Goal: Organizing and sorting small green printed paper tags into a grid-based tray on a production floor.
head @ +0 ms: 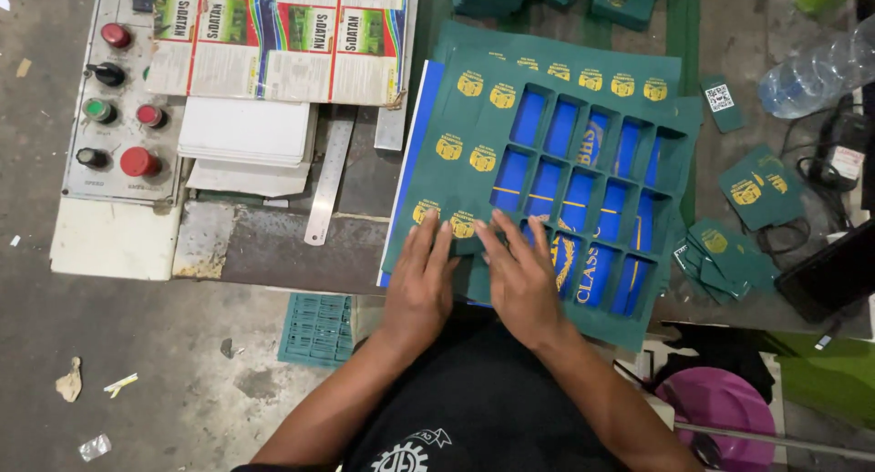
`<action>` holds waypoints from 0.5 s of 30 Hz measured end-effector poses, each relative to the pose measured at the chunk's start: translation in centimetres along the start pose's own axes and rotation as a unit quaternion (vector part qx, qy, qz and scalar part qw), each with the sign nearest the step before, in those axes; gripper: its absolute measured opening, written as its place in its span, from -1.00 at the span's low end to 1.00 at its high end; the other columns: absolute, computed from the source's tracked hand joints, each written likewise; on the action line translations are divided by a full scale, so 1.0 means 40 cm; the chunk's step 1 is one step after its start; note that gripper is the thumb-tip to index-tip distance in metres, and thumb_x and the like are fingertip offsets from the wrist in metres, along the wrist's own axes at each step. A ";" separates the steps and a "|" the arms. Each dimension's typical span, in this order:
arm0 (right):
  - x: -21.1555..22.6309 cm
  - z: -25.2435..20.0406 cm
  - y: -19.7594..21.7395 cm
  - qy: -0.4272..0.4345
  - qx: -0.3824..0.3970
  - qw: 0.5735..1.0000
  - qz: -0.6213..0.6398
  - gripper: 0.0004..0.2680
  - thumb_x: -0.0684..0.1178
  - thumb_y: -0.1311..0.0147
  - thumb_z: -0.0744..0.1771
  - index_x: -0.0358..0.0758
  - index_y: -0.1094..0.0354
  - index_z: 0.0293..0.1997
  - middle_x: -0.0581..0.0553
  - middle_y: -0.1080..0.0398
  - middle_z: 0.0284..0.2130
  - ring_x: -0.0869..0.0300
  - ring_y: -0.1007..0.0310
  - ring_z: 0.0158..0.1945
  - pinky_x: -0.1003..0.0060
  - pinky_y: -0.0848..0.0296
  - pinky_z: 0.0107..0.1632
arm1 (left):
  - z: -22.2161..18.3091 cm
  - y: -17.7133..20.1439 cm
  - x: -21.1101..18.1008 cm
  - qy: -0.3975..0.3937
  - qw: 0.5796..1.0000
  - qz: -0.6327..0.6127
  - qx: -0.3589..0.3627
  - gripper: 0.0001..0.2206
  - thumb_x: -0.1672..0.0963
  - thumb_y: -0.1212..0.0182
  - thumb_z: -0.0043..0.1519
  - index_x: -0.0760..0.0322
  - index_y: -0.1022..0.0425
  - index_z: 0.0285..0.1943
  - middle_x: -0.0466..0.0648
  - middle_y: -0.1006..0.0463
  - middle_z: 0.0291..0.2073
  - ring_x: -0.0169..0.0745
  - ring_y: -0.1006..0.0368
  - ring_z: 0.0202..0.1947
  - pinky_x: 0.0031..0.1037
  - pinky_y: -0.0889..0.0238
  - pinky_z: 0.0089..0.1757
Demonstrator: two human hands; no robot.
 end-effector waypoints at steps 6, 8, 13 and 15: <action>0.029 0.025 0.026 0.013 0.030 0.999 -0.036 -0.55 -0.30 0.04 0.30 -0.36 -0.17 0.40 -0.47 -0.13 0.36 -0.15 -0.27 0.36 -0.34 0.03 0.41 | 0.002 -0.011 -0.012 -0.015 0.999 0.037 0.007 -0.44 0.33 -0.04 0.25 0.76 -0.02 0.46 0.66 -0.01 0.41 0.60 0.01 0.46 0.16 0.02 0.33; 0.016 0.011 0.018 0.012 0.011 0.999 -0.044 -0.55 -0.33 0.04 0.30 -0.29 -0.18 0.40 -0.38 -0.19 0.34 -0.11 -0.28 0.38 -0.30 0.01 0.46 | 0.001 -0.009 -0.011 -0.020 0.999 0.038 0.010 -0.43 0.35 -0.01 0.21 0.73 -0.02 0.46 0.62 -0.04 0.42 0.56 0.00 0.48 0.14 0.01 0.34; 0.015 0.020 0.021 0.014 0.014 0.998 -0.055 -0.52 -0.33 0.03 0.25 -0.34 -0.18 0.38 -0.45 -0.28 0.29 -0.13 -0.31 0.31 -0.32 0.06 0.41 | 0.000 -0.014 -0.010 -0.010 0.999 0.035 0.018 -0.41 0.36 0.00 0.21 0.73 0.00 0.47 0.60 -0.02 0.43 0.58 0.02 0.48 0.13 0.02 0.35; 0.003 0.014 0.020 0.009 -0.009 0.999 -0.030 -0.53 -0.37 0.05 0.28 -0.24 -0.22 0.38 -0.30 -0.40 0.23 -0.04 -0.42 0.29 -0.24 0.08 0.47 | 0.006 -0.004 -0.007 -0.017 0.998 0.054 0.008 -0.40 0.36 -0.01 0.15 0.65 -0.07 0.46 0.56 -0.14 0.40 0.56 -0.14 0.41 0.07 -0.10 0.32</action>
Point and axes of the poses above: each hand's wrist, its own z-axis towards the middle knuckle, its own y-axis out of the back of the hand, x = y × z, the point moved 2 cm from there along z, towards the middle knuckle
